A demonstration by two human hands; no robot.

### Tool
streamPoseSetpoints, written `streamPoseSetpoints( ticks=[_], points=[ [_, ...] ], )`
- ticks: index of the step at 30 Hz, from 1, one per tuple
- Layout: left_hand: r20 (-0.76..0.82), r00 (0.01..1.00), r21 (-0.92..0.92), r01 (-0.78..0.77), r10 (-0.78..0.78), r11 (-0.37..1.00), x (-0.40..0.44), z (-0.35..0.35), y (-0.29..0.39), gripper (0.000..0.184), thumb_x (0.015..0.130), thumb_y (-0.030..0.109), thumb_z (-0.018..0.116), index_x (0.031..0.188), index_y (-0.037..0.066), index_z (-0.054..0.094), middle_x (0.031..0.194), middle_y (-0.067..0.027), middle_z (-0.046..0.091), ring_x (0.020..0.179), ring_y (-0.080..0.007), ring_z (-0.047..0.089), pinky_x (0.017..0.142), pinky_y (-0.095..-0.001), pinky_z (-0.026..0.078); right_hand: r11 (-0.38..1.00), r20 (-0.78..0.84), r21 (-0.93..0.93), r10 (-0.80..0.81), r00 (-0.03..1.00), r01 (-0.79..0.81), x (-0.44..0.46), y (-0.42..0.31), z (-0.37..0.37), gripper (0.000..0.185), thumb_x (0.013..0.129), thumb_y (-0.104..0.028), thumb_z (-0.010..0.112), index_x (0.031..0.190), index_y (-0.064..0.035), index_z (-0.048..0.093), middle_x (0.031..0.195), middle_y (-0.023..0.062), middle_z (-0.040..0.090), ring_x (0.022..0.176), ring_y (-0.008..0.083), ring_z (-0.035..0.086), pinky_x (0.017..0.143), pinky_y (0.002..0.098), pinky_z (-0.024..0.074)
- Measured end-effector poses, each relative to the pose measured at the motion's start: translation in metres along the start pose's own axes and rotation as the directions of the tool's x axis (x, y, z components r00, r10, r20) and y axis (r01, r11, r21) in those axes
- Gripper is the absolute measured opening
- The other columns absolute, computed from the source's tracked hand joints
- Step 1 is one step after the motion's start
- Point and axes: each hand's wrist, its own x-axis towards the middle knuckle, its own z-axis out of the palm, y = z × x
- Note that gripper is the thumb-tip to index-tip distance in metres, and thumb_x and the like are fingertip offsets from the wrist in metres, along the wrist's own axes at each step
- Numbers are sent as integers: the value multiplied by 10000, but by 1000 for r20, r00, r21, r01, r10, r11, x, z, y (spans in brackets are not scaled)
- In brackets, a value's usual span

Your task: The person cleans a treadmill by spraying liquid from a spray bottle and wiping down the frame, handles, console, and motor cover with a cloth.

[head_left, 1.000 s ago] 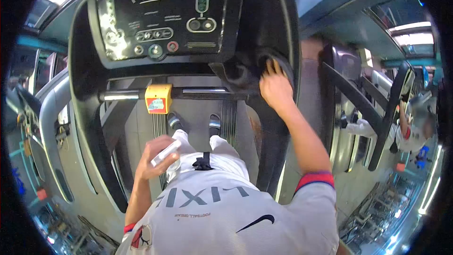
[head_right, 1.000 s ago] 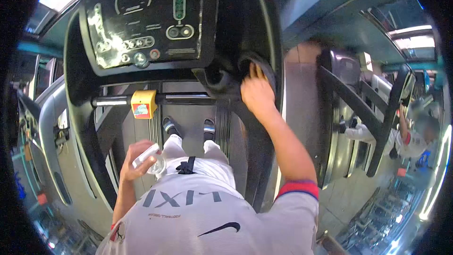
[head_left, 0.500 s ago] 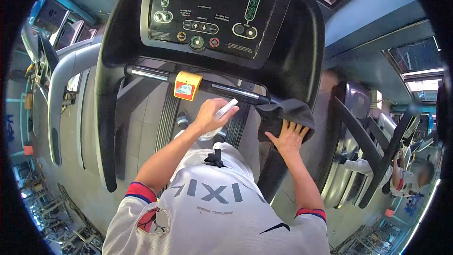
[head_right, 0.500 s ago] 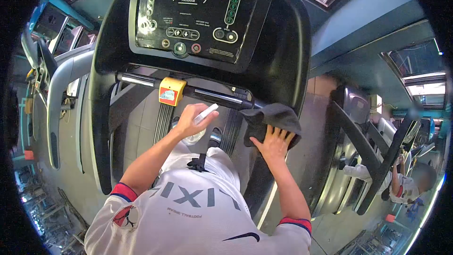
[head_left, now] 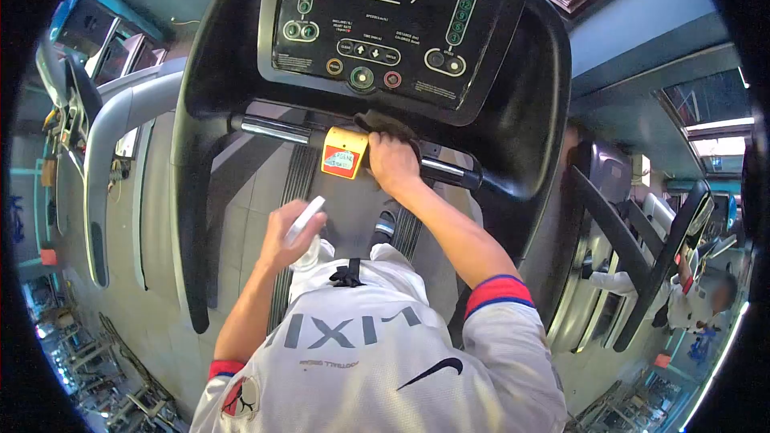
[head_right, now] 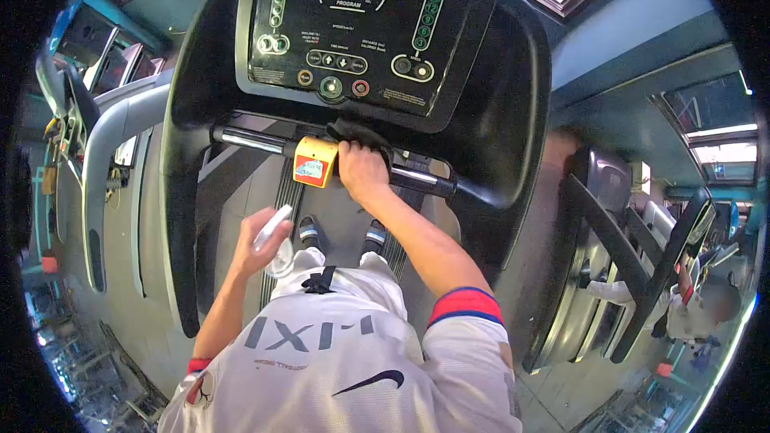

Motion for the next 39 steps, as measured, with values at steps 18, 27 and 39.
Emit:
streamPoseSetpoints(
  ticks=[18,27,39],
  points=[
    [-75,980,-103,178,-186,979,-81,-142,-113,321,935,256,691,763,-8,633,655,-83,526,604,-155,498,557,-344,376,727,264,557,303,916,-401,115,-102,-46,772,1011,-581,298,1027,67,719,1160,341,638,1171,480,591,1043,510,433],
    [-176,955,-160,211,-238,964,-110,-198,-169,372,931,278,703,731,-17,599,663,-88,537,598,-178,494,562,-355,382,1000,-346,7,7,938,-4,138,-210,4,625,879,-515,648,1258,-20,595,1161,137,579,1020,330,564,836,478,443],
    [-194,947,-161,227,-257,960,-118,-232,-192,429,944,324,702,719,-13,561,644,-34,478,620,-105,442,546,-332,349,984,-508,88,177,843,-153,198,-300,47,682,930,-493,583,1283,90,573,1379,291,475,1351,432,388,1162,572,229]
  ],
)
